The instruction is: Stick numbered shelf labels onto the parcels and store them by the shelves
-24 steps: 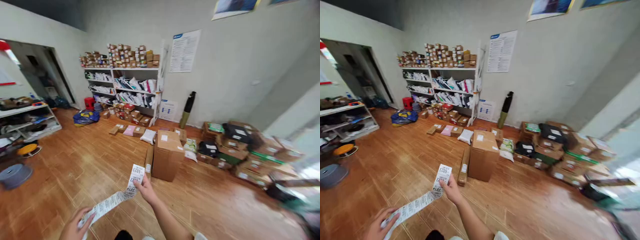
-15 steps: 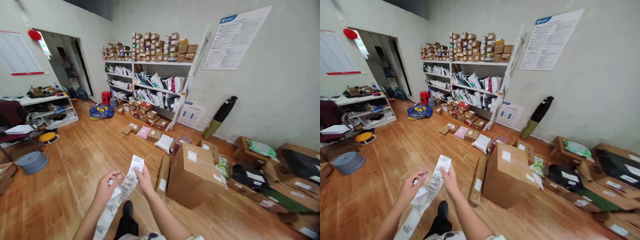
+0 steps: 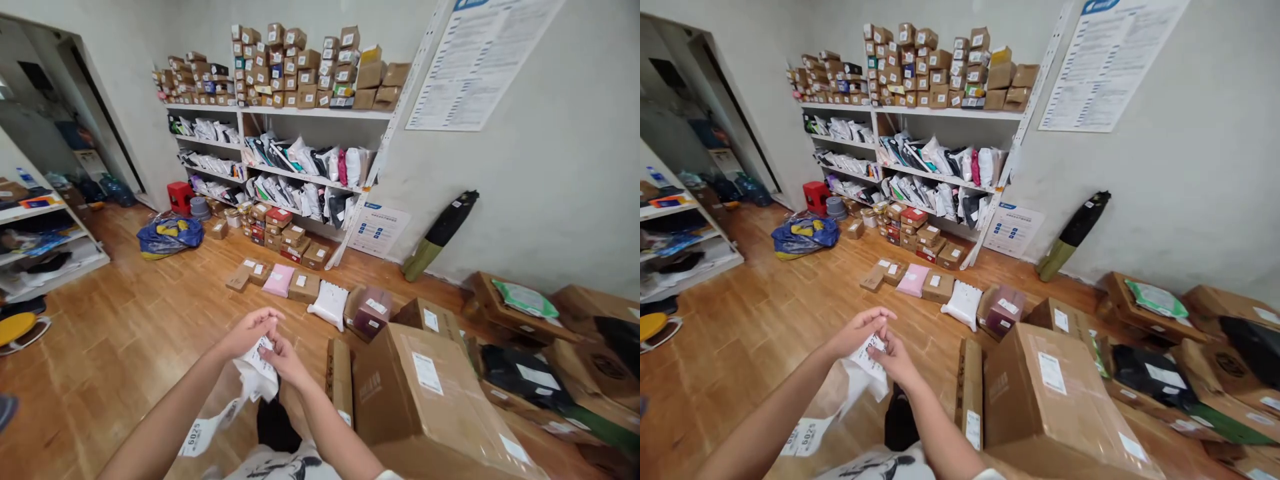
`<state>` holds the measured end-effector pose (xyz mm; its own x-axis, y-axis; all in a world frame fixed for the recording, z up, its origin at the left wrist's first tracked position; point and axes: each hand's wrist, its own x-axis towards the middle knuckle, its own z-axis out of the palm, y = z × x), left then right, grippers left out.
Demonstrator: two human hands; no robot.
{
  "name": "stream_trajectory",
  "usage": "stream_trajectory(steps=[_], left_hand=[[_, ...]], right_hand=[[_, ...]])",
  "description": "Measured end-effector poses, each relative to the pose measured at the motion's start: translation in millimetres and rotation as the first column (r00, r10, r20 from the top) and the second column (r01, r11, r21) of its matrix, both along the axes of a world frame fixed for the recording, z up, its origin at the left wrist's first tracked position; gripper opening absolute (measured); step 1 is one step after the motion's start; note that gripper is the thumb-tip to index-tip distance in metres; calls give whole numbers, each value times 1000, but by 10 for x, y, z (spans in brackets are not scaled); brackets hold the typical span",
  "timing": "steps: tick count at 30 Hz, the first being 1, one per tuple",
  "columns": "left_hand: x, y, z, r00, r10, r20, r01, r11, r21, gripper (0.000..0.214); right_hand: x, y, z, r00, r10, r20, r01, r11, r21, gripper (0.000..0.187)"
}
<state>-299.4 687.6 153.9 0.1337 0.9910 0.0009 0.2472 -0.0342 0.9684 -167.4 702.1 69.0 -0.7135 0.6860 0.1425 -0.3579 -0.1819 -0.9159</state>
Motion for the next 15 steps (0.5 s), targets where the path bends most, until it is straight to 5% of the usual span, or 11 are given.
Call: stream_trajectory(steps=[3, 7, 9, 11, 13, 15], left_hand=[[-403, 592, -72, 926, 172, -335, -90, 965, 247, 36], [-969, 1088, -404, 754, 591, -286, -459, 786, 413, 39], [-1186, 1310, -634, 815, 548, -191, -541, 836, 93, 48], [-1353, 1581, -818, 880, 462, 105, -416, 859, -299, 58], [-1525, 1931, -888, 793, 468, 390, -275, 846, -457, 64], [-1788, 2364, -821, 671, 497, 550, -261, 852, -453, 66]], right_hand=[[-274, 780, -101, 988, -83, 132, 83, 997, 7, 51], [-646, 1827, -118, 946, -266, 185, 256, 964, 79, 54], [-892, 2228, -25, 930, -323, 175, 308, 945, 109, 53], [-1162, 2524, 123, 937, -303, 176, 273, 946, 173, 47], [-1432, 2754, 279, 951, -244, 190, 182, 938, 295, 39], [-1675, 2981, 378, 956, -204, 211, 94, 894, 438, 31]])
